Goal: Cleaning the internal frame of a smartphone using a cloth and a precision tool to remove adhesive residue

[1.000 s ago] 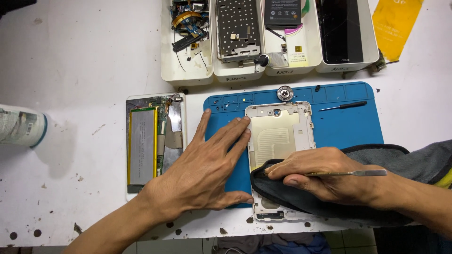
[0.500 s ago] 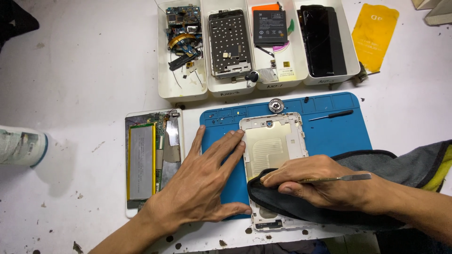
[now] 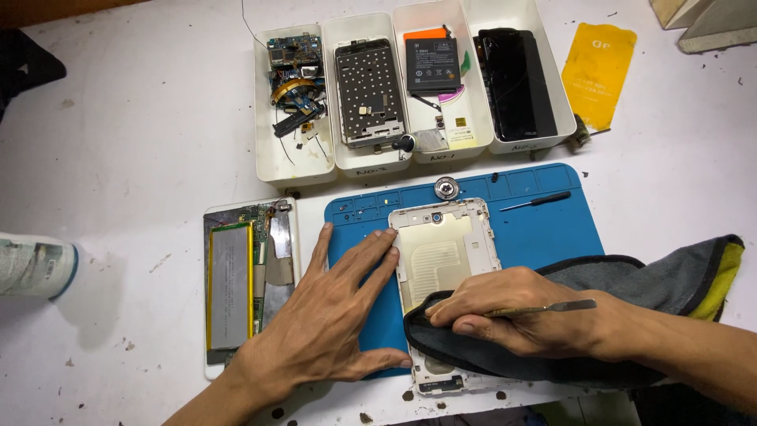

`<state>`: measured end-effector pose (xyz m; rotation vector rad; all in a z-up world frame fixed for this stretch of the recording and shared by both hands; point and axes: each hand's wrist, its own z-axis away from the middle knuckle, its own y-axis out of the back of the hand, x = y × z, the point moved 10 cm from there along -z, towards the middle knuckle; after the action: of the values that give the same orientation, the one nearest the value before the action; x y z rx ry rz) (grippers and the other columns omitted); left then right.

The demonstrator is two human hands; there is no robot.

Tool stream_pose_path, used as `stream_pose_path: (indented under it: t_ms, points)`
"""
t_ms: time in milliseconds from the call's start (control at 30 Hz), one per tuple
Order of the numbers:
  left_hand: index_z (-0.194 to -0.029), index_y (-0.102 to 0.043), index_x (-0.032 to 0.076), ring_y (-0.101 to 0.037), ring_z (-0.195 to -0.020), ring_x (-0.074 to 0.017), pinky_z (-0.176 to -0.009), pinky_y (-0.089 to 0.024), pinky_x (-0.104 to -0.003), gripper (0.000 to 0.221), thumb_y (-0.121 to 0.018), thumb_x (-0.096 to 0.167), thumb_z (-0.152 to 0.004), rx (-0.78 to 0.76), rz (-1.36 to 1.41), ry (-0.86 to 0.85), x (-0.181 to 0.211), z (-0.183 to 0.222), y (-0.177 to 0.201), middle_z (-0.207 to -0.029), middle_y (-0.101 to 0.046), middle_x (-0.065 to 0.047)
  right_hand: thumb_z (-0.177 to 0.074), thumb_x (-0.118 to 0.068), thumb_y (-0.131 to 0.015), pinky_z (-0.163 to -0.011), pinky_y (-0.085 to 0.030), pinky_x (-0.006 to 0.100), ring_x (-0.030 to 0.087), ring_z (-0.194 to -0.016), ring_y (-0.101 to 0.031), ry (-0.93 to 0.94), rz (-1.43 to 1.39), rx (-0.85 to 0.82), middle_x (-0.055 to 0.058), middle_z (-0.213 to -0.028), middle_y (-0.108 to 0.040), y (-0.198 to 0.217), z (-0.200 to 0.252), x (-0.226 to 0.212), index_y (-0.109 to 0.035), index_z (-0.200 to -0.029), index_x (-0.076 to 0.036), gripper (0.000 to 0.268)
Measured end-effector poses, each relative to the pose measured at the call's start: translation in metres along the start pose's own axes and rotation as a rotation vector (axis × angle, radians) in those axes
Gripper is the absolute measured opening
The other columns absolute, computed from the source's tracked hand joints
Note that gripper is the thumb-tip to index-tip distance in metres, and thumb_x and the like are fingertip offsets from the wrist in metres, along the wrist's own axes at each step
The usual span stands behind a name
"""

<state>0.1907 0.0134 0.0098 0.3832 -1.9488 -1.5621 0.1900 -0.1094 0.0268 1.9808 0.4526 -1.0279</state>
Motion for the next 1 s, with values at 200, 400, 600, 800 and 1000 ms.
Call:
stream_pose_path:
  t_ms: [200, 400, 600, 800, 1000]
  points:
    - [-0.151, -0.037, -0.008, -0.034, -0.150, -0.0400, -0.120, -0.008, -0.071, 0.116, -0.069, 0.079, -0.081, -0.012, 0.001, 0.000, -0.001, 0.000, -0.002, -0.159, -0.036, -0.029, -0.101, -0.016, -0.058, -0.081, -0.068, 0.033, 0.026, -0.092, -0.082, -0.063, 0.025, 0.028, 0.012, -0.109, -0.081, 0.000, 0.002, 0.006, -0.072, -0.112, 0.000, 0.024]
    - [-0.151, -0.037, -0.007, -0.035, -0.150, -0.0402, -0.120, -0.007, -0.071, 0.116, -0.066, 0.081, -0.081, -0.014, -0.013, 0.002, 0.000, 0.001, -0.003, -0.159, -0.036, -0.029, -0.101, -0.020, -0.058, -0.083, -0.067, 0.032, 0.024, -0.096, -0.082, -0.122, 0.006, 0.021, 0.011, -0.109, -0.082, -0.002, 0.006, 0.016, -0.073, -0.114, -0.004, 0.026]
    - [-0.150, -0.038, -0.008, -0.036, -0.149, -0.0402, -0.120, -0.008, -0.071, 0.119, -0.072, 0.080, -0.078, -0.011, -0.008, 0.014, -0.001, 0.000, -0.003, -0.159, -0.037, -0.029, -0.101, -0.016, -0.057, -0.082, -0.068, 0.034, 0.027, -0.095, -0.082, -0.062, -0.009, 0.005, 0.014, -0.110, -0.081, -0.001, 0.002, 0.006, -0.072, -0.113, 0.001, 0.025]
    - [-0.152, -0.035, -0.008, -0.034, -0.150, -0.0397, -0.120, -0.007, -0.071, 0.121, -0.069, 0.082, -0.079, -0.029, -0.011, 0.024, -0.003, 0.001, -0.006, -0.160, -0.035, -0.028, -0.100, -0.020, -0.058, -0.085, -0.068, 0.029, 0.021, -0.099, -0.084, -0.178, 0.006, 0.039, 0.008, -0.109, -0.083, -0.001, 0.006, 0.020, -0.076, -0.112, -0.007, 0.025]
    - [-0.151, -0.037, -0.007, -0.035, -0.150, -0.0396, -0.120, -0.009, -0.073, 0.120, -0.072, 0.081, -0.078, -0.019, -0.009, 0.023, -0.002, 0.001, -0.004, -0.160, -0.036, -0.028, -0.100, -0.020, -0.056, -0.086, -0.067, 0.028, 0.020, -0.100, -0.083, -0.198, 0.023, 0.028, 0.006, -0.110, -0.083, -0.001, 0.008, 0.023, -0.076, -0.114, -0.008, 0.027]
